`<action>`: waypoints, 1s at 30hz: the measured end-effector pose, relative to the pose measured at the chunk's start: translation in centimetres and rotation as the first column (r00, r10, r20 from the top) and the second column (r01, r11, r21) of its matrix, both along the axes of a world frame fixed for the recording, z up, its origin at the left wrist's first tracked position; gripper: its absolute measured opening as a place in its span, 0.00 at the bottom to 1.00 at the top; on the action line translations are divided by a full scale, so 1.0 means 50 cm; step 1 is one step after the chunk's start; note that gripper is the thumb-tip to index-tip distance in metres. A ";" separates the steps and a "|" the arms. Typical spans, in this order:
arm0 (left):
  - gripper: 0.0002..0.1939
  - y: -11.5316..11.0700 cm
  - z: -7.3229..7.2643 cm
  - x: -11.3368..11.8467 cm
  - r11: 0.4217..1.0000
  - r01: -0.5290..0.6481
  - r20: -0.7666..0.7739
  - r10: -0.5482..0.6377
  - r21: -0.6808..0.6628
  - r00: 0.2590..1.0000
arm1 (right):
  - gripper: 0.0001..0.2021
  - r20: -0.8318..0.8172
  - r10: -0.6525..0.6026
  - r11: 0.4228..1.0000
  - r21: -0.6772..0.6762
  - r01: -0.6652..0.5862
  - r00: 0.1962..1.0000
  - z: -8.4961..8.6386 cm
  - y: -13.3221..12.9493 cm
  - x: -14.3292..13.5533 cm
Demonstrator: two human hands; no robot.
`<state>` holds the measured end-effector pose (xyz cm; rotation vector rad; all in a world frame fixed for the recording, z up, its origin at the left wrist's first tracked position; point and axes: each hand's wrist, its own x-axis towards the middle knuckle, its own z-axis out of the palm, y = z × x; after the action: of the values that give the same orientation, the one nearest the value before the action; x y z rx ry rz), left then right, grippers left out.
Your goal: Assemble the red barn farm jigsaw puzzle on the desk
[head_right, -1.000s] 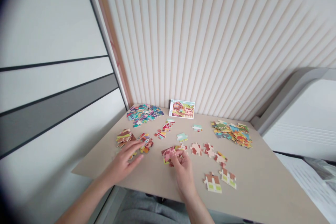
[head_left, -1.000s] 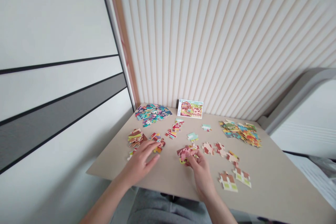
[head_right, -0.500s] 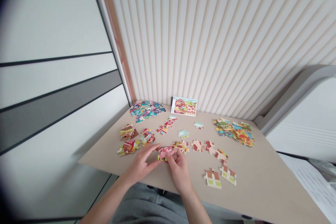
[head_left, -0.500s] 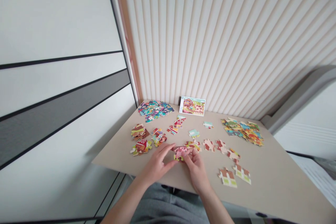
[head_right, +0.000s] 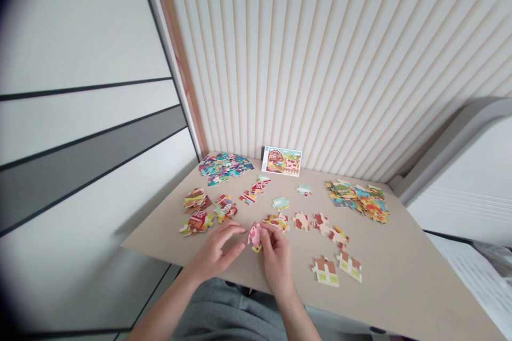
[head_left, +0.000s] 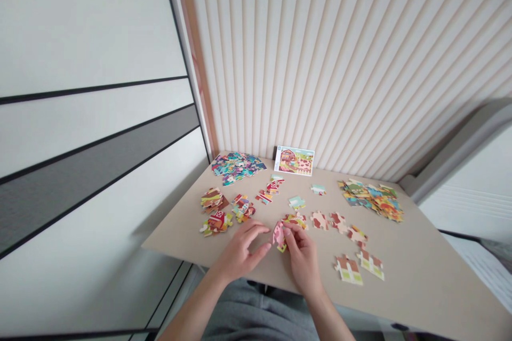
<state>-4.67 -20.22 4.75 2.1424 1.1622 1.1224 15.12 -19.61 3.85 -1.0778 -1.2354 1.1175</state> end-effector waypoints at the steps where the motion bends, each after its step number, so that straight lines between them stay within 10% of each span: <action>1: 0.16 -0.001 0.000 0.001 1.000 -0.002 -0.001 0.002 0.001 1.000 | 0.15 0.035 -0.008 1.000 0.016 0.007 0.999 -0.002 0.001 0.000; 9: 0.32 -0.007 0.009 0.007 0.999 0.039 -0.083 -0.040 -0.012 0.996 | 0.17 0.144 -0.053 0.997 0.056 0.045 0.988 -0.026 0.005 -0.003; 30: 0.28 0.001 -0.008 0.009 0.998 -0.056 -0.008 0.056 -0.022 0.998 | 0.18 0.110 -0.069 0.996 0.061 0.062 0.992 -0.013 -0.006 -0.004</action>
<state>-4.22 -20.19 4.35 2.1104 1.2396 1.1214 14.94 -19.92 3.21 -1.1418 -1.3028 0.9770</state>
